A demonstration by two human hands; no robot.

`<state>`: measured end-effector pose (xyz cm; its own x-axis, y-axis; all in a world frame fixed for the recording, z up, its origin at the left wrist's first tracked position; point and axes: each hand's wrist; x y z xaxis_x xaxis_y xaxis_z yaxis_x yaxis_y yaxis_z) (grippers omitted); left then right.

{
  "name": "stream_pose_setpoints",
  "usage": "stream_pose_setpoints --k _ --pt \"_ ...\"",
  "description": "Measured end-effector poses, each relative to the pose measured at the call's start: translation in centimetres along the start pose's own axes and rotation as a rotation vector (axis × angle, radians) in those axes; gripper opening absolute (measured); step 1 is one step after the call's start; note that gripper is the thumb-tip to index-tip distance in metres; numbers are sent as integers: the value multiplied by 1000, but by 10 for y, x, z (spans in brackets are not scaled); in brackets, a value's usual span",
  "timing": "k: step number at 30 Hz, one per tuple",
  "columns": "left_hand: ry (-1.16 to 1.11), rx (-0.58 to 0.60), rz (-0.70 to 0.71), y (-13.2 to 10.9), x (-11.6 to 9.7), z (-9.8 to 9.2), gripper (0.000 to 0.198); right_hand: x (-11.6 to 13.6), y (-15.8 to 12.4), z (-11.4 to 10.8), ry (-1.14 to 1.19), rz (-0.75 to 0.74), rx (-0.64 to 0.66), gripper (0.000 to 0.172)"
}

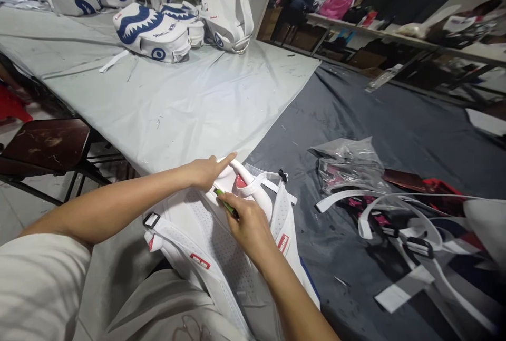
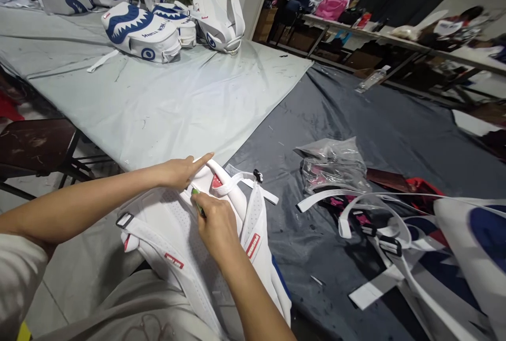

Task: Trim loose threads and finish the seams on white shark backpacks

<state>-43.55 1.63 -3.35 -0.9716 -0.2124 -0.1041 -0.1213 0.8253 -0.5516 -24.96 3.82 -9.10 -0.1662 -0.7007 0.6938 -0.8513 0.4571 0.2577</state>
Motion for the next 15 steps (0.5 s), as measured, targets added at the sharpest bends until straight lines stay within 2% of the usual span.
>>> stream_pose_setpoints --k 4,8,10,12,13,15 --pt "13 -26 15 2 5 2 106 -3 1 4 76 -5 -23 35" --pt "47 -62 58 -4 7 6 101 3 1 15 171 66 -68 31" --pt "46 -78 52 -7 9 9 96 9 -1 11 266 119 -35 30" --pt "28 -99 41 -6 12 10 93 13 -6 -5 363 154 -25 26" --pt "19 -110 44 -4 15 10 92 13 -11 -17 396 146 -80 23" --pt "12 -144 45 0 19 12 91 5 -31 -48 388 118 -332 15"
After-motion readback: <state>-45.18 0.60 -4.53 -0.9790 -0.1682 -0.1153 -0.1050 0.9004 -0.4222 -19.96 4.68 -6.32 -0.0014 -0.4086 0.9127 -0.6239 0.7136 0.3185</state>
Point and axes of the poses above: each hand's wrist, its own y-axis towards the middle knuckle, its own z-axis out of the palm, x = y × z, and after that the axes turned 2 degrees about x, right-handed
